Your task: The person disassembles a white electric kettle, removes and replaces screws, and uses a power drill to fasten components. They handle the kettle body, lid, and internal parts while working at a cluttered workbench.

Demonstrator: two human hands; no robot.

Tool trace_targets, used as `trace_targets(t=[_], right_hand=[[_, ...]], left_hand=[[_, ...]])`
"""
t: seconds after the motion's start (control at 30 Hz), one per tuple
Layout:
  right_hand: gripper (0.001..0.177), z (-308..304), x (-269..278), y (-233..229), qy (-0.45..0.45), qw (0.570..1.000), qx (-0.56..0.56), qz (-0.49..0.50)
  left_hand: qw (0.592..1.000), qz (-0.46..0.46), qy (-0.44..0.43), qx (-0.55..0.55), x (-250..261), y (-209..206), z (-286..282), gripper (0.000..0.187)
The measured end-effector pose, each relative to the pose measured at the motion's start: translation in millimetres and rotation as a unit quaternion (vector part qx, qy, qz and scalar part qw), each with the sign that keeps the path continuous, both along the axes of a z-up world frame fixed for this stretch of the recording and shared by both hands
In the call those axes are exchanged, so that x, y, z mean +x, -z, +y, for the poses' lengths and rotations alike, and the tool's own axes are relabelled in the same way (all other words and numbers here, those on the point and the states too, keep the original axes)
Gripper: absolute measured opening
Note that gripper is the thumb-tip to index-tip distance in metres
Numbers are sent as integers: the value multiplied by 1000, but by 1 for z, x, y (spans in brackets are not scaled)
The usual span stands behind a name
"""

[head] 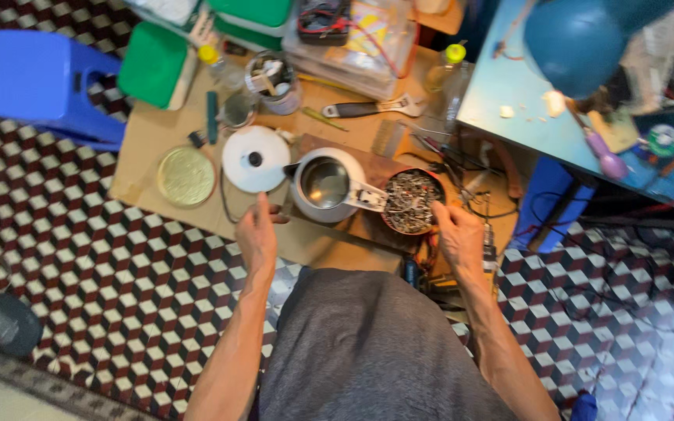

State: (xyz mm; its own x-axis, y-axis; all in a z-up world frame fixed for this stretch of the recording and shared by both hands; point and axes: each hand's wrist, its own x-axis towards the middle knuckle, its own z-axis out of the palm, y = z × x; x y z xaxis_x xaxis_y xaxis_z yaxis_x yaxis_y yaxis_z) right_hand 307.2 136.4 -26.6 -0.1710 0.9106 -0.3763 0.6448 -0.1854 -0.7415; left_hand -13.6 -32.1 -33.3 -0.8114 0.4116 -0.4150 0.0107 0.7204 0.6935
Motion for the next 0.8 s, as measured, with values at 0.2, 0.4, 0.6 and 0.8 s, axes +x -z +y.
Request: trace_targets(t=[0.2, 0.4, 0.6, 0.8], right_hand=[[75, 6, -12, -1, -151, 975, 159, 25], [87, -14, -55, -32, -112, 990, 44, 77], [88, -29, -87, -49, -164, 984, 46, 46], [79, -33, -101, -51, -197, 974, 109, 29]], left_hand=[[992, 44, 9, 119, -12, 66, -13, 50], [998, 23, -7, 60, -44, 93, -16, 54], [990, -1, 43, 133, -53, 86, 6, 45], [970, -57, 21, 237, -44, 58, 49, 42]])
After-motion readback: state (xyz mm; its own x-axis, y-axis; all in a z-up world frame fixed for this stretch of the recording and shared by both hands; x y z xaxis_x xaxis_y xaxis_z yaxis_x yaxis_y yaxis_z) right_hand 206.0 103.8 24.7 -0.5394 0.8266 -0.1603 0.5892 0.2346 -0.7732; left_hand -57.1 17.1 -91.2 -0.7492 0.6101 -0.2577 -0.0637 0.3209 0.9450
